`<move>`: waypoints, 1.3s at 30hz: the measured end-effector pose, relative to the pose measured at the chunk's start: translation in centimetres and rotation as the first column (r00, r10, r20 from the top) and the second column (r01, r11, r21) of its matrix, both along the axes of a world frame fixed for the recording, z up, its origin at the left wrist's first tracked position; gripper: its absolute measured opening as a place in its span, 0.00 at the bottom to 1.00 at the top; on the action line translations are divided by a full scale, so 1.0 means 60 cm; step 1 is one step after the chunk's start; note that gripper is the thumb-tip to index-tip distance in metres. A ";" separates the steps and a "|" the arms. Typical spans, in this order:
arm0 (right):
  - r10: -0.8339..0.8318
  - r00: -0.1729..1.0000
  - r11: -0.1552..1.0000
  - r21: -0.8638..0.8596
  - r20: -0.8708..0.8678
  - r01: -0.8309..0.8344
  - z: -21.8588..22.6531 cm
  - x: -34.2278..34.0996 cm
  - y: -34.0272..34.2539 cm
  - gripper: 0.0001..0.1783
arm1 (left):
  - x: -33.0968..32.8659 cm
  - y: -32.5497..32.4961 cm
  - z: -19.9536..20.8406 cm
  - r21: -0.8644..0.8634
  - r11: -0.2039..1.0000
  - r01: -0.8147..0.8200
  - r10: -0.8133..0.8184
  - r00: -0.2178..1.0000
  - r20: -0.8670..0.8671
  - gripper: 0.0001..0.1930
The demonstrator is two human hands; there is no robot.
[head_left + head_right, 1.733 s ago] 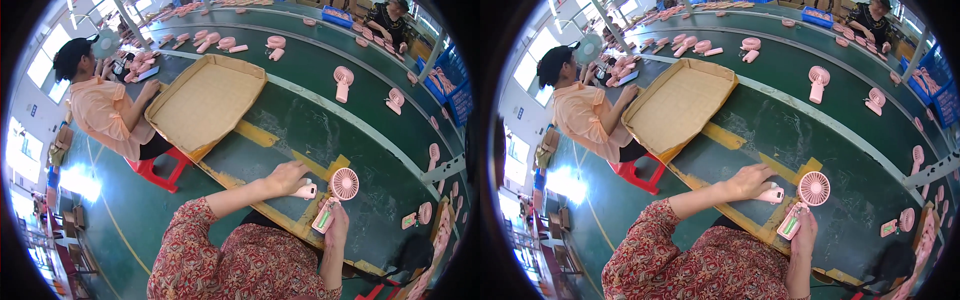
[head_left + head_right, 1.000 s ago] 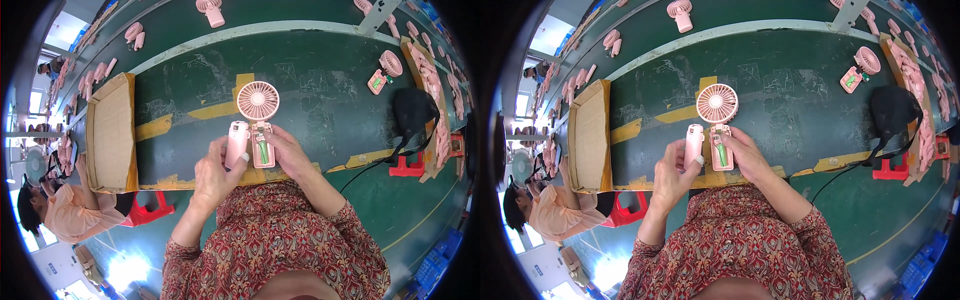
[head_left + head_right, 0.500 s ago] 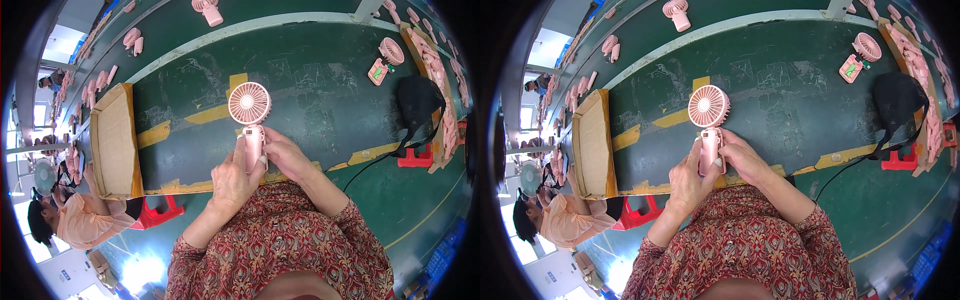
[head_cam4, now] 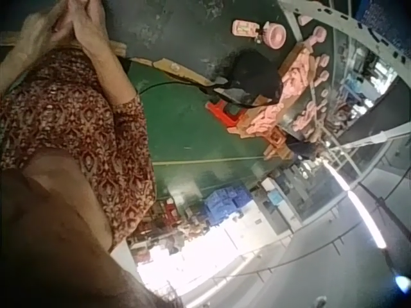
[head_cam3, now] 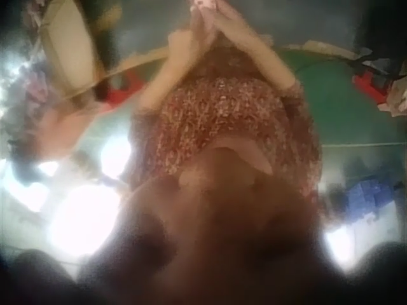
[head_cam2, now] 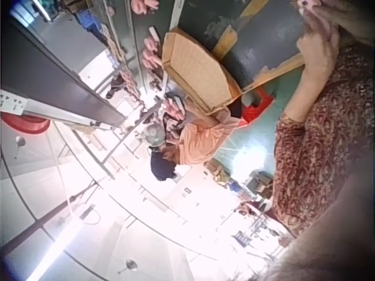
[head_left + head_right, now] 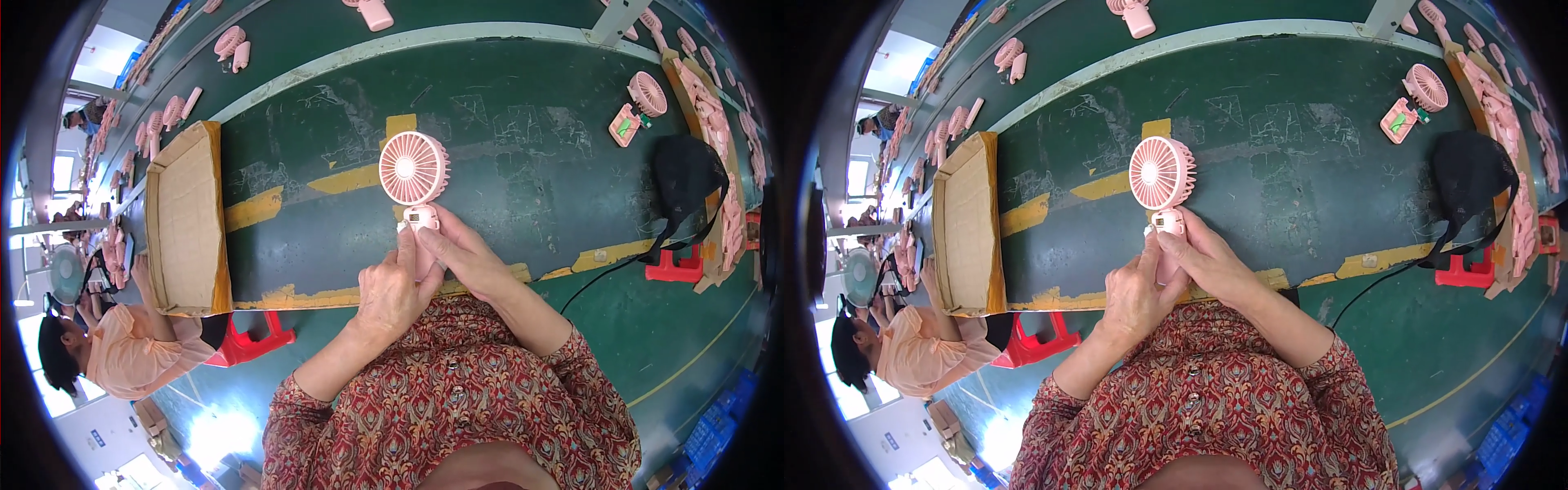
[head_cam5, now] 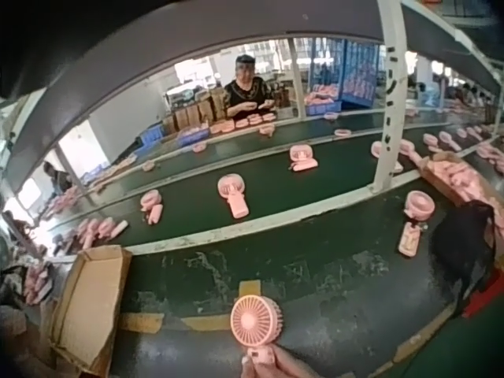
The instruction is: The person assembles a handheld fan by placing a battery and circuit board into the handle, fitting the handle covers together, and testing the power button. After placing the assembled fan on a conveyor belt, the person picks up more fan components from a cardboard box to repeat the process.
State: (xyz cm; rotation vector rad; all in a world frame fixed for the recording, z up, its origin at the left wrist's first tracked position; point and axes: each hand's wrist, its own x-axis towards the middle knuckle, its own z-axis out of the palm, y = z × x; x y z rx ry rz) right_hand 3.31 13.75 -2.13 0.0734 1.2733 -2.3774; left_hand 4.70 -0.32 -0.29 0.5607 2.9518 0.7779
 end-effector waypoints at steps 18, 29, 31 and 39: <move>-0.185 0.975 0.966 -0.207 -0.122 0.157 0.022 0.008 0.006 0.24 | -0.023 -0.019 0.001 0.636 0.767 -0.082 -0.274 0.854 0.442 0.22; -0.252 0.968 0.953 -0.173 -0.002 0.248 0.043 0.022 -0.001 0.27 | -0.008 -0.012 0.018 0.474 0.881 0.018 -0.172 0.943 0.284 0.18; -0.233 0.973 0.958 -0.170 0.007 0.230 0.039 0.015 -0.005 0.26 | -0.012 -0.019 0.016 0.433 0.901 0.014 -0.156 0.943 0.295 0.19; -0.296 0.949 0.951 -0.124 -0.108 0.282 0.030 0.010 0.011 0.18 | -0.016 0.006 0.015 0.448 0.893 -0.044 -0.110 0.944 0.311 0.19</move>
